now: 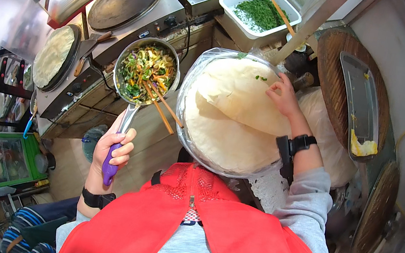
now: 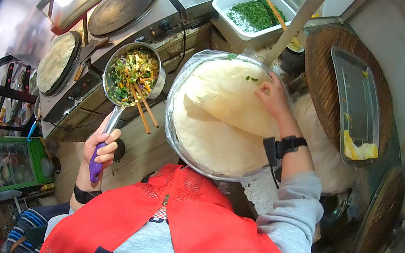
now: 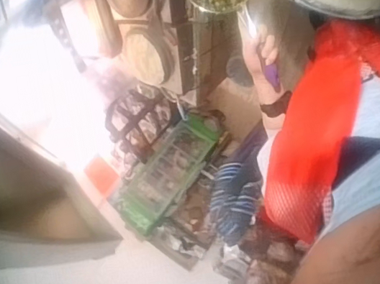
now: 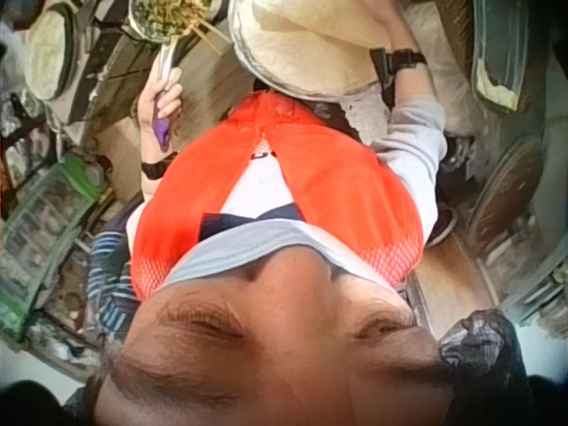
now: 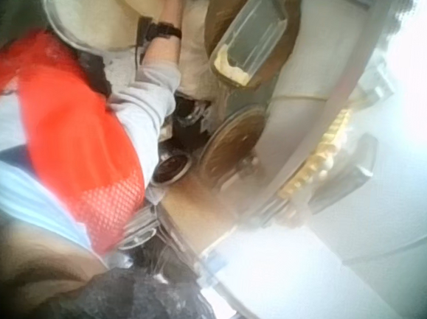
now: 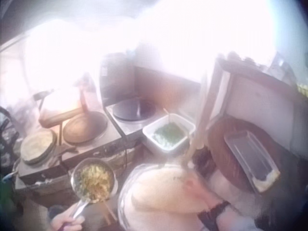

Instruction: The person assembles wraps by spreading a cooked vegetable and egg mixture onto thin flatbreads on a griddle, then adds seasonings and sauces. They use chopsticks and a spatula to handle the ingredients and a ladle to transfer the mixture.

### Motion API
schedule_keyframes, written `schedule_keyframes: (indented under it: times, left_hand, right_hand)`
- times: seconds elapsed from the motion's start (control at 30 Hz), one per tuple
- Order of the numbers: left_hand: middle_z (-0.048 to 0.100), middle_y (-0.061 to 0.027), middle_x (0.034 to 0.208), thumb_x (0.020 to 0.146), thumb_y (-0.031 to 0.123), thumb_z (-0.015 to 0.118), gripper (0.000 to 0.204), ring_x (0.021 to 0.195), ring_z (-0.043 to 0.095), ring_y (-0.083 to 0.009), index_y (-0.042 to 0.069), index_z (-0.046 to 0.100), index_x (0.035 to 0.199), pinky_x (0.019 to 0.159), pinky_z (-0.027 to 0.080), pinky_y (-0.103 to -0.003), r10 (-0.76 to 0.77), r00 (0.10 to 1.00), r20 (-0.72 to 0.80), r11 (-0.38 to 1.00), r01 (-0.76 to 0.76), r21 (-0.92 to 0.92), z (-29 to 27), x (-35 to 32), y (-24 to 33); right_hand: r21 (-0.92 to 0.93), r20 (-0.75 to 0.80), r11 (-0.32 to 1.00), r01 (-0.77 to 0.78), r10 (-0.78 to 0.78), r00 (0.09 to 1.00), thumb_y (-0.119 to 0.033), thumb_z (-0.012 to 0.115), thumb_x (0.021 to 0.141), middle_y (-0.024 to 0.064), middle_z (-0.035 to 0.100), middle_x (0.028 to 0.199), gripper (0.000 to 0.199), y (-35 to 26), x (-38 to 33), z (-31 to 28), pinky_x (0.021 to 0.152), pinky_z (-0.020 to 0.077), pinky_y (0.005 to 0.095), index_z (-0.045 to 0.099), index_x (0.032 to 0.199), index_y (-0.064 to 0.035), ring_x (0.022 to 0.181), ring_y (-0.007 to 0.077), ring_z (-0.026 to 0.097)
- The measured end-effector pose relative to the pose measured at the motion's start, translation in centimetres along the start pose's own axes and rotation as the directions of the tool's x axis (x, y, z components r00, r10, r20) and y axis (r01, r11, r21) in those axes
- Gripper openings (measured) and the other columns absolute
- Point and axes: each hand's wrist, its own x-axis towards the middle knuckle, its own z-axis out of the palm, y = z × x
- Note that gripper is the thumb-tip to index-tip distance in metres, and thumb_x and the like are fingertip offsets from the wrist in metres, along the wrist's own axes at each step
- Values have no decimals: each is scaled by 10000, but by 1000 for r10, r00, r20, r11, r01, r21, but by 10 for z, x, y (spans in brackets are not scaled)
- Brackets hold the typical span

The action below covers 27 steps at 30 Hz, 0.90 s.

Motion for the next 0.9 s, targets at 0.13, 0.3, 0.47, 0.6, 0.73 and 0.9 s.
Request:
schedule_keyframes:
  times: [0.13,0.3,0.47,0.6,0.73,0.9]
  left_hand:
    - [368,-75,795,884,-26,406,752,463,339,-94,245,70,1500,327,348,-195,49,996,-77,999,-50,-20,-5,-24,-7]
    - [372,-75,802,886,-27,402,747,466,347,-92,236,70,1501,326,349,-193,109,983,-146,994,-109,11,-7,-42,-15]
    - [375,-72,812,893,-19,404,728,482,361,-89,224,83,1500,328,346,-187,108,983,-149,994,-103,41,-12,-41,-4]
    - [366,-79,814,904,-23,392,709,496,372,-94,208,85,1500,339,360,-190,71,991,-114,997,-71,3,-21,-31,10]
    - [365,-88,822,906,-28,384,704,500,377,-97,203,83,1500,346,372,-192,1,998,-63,999,-3,-40,-32,-21,44]
    - [370,-84,827,900,-26,392,701,501,367,-92,215,111,1496,348,357,-188,-114,993,-40,993,113,-26,-54,-17,117]
  right_hand:
    - [64,155,993,-99,88,984,-213,721,763,191,385,1422,175,5,6,12,1029,359,391,642,793,-60,1252,369,434]
    - [6,77,1000,-20,20,997,-171,747,745,145,501,1244,183,-4,-10,8,960,399,370,640,801,-33,1138,321,514]
    - [114,-2,993,-36,37,999,-127,751,730,117,514,1143,157,-17,-30,4,881,430,369,642,796,-36,985,278,546]
    - [-35,-54,986,164,-166,985,-98,752,712,105,563,1029,154,-26,-36,4,860,435,366,628,779,-35,927,282,537]
    - [-51,-37,985,163,-165,986,-71,736,710,98,582,831,144,-55,-42,-3,820,431,395,607,758,-30,872,297,542]
    - [-76,-102,970,230,-237,966,42,694,703,133,581,820,145,-153,-69,-29,814,449,407,572,769,-2,915,348,550]
